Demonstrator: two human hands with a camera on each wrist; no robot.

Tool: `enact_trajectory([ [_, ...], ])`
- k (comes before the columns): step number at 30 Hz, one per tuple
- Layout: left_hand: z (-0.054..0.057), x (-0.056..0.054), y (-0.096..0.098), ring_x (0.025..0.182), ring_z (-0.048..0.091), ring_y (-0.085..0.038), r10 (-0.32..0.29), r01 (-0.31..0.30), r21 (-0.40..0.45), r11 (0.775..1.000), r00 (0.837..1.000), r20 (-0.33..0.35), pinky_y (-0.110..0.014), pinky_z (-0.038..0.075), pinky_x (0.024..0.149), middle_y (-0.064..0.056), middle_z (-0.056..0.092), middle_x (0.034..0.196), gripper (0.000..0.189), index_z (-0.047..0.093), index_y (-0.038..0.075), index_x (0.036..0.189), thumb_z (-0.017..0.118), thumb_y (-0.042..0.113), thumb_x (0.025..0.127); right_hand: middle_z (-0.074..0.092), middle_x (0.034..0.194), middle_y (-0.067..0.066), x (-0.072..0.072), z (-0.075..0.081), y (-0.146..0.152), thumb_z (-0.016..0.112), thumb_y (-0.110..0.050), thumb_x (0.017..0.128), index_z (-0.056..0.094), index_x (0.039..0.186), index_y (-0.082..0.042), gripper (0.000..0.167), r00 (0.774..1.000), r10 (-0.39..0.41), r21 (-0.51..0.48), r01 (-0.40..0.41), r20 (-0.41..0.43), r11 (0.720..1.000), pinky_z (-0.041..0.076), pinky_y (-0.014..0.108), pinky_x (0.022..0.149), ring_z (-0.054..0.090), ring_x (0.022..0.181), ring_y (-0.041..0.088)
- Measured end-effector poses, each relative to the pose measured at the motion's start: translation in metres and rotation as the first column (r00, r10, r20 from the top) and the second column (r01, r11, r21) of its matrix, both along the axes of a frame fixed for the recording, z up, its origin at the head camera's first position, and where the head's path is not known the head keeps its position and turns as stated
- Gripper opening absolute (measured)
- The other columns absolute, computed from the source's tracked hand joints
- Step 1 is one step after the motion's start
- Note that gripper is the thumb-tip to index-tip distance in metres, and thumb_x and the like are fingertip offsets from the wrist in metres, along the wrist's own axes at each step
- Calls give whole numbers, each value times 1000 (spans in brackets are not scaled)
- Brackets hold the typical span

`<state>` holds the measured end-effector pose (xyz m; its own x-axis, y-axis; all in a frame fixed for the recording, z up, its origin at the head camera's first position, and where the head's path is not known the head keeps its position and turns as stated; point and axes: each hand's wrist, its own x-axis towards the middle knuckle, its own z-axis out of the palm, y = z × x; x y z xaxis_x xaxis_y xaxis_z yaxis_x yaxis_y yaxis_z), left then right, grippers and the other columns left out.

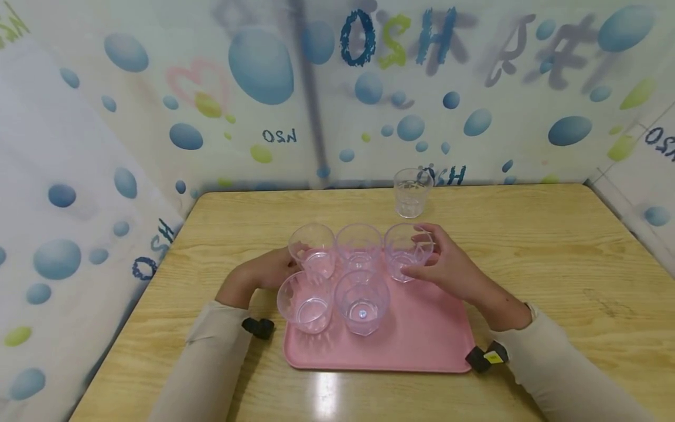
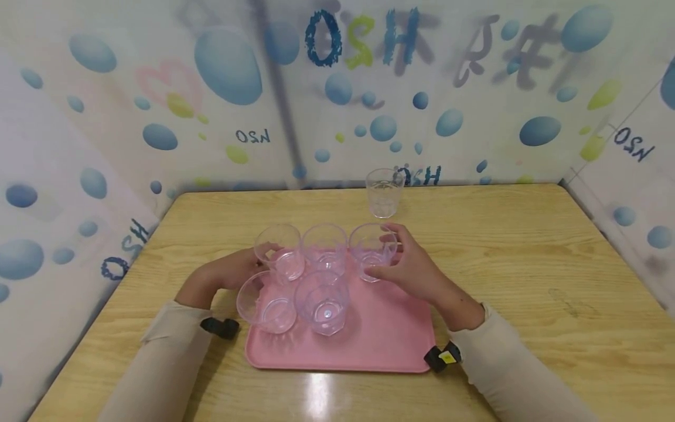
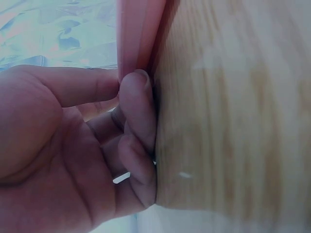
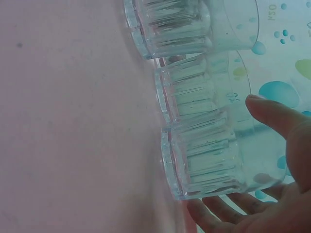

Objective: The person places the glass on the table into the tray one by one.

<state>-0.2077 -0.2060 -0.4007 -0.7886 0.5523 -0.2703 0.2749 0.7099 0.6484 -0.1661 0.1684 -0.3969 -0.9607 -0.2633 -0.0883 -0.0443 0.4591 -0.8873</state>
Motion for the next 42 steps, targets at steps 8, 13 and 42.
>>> enact_trajectory([
  [8,3,1,-2,138,46,-35,2,-2,-10,1000,1000,-3,-56,37,114,-13,53,145,47,44,14,146,52,32,104,42,151,18,-2,0,-1,83,-34,82,23,155,-15,96,1000,12,3,-12,8,1000,53,52,97,49,132,43],
  [13,5,2,-2,139,46,-36,9,-9,-12,1000,1000,-2,-57,36,114,-13,52,146,48,44,14,147,52,33,104,41,151,18,-3,0,-1,82,-34,83,23,155,-14,96,1000,19,0,-19,7,1000,53,53,97,49,132,44],
  [42,-1,1,0,135,50,-33,5,-5,4,1000,1000,7,-55,40,112,-11,57,140,45,45,15,146,53,31,104,22,162,23,-41,37,21,61,-45,98,16,160,-10,84,988,-74,122,90,-132,988,27,63,116,24,148,44],
])
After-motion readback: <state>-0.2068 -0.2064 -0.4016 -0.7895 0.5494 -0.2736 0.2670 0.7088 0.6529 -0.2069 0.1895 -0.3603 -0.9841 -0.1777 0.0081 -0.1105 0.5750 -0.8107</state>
